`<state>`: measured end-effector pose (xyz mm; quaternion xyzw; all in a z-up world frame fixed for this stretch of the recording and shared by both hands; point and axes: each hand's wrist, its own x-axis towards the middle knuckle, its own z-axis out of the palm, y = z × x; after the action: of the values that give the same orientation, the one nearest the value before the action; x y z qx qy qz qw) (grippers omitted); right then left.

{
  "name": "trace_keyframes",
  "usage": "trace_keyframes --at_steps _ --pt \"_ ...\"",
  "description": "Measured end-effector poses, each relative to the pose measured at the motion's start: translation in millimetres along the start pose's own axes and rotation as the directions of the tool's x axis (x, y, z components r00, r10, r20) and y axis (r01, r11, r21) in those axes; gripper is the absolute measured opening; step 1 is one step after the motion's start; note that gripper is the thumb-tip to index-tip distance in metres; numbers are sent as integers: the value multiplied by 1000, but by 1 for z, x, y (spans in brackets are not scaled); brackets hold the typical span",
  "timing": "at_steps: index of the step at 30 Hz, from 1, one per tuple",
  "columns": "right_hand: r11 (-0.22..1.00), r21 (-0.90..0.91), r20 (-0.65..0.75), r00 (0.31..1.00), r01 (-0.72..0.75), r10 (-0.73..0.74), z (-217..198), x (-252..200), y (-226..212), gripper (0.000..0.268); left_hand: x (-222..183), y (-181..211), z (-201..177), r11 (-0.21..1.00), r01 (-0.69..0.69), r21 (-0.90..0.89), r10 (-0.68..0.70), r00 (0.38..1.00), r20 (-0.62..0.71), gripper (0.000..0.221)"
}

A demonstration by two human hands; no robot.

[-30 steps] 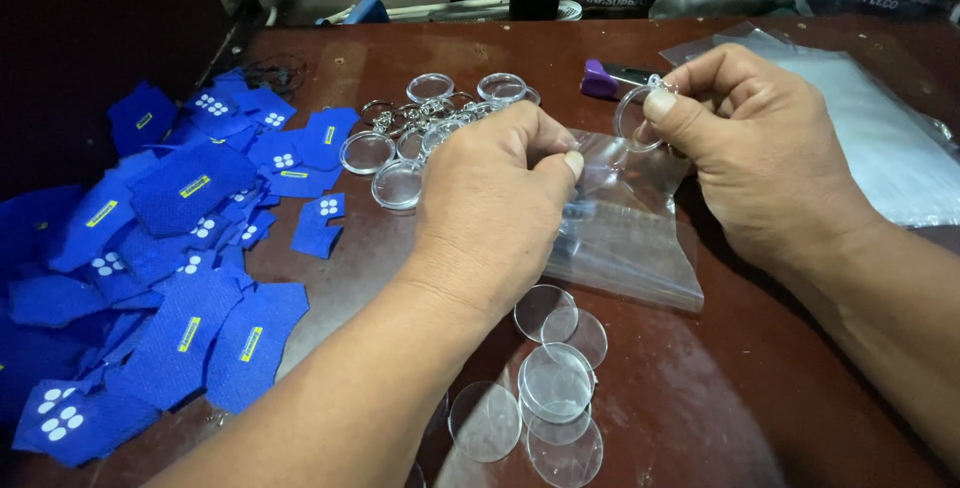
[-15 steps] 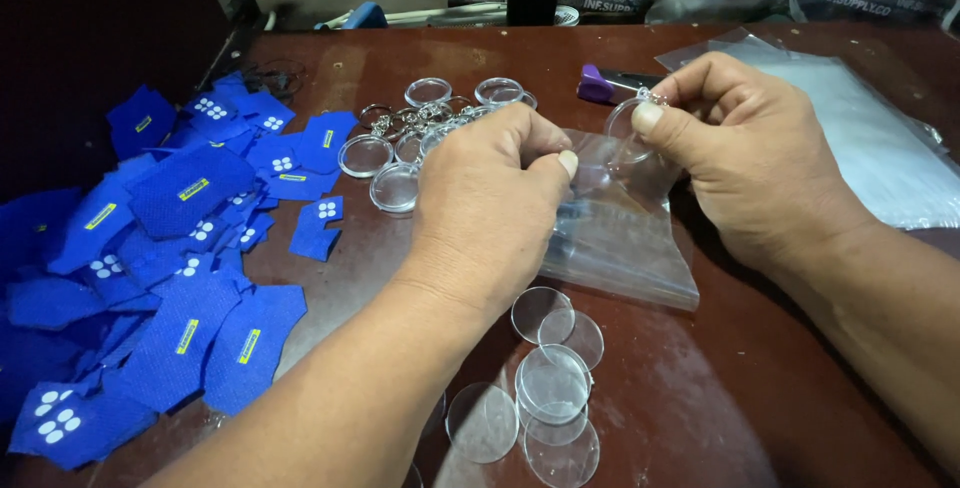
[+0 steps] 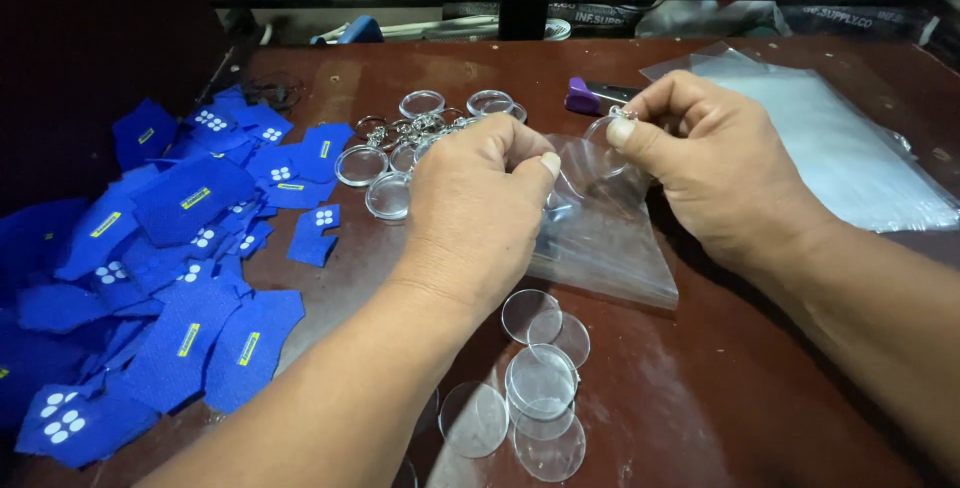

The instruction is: Placing small clear plastic discs and metal keychains into a plastic bag for packaging.

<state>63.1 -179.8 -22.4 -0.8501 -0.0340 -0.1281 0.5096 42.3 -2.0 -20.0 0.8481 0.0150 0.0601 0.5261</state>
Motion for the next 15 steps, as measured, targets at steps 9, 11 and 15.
trace_keyframes --at_steps 9,11,15 --pt "993 111 47 998 40 -45 0 -6 -2 9 -2 0 0 999 -9 -35 9 1000 2 15" --pt "995 97 23 999 22 -25 -1 -4 -1 9 0 -2 1 999 -17 -44 16 1000 -7 15" --pt "999 53 9 1000 4 -5 -2 -6 -4 10 -3 1 -1 998 9 -65 -9 1000 -4 11"
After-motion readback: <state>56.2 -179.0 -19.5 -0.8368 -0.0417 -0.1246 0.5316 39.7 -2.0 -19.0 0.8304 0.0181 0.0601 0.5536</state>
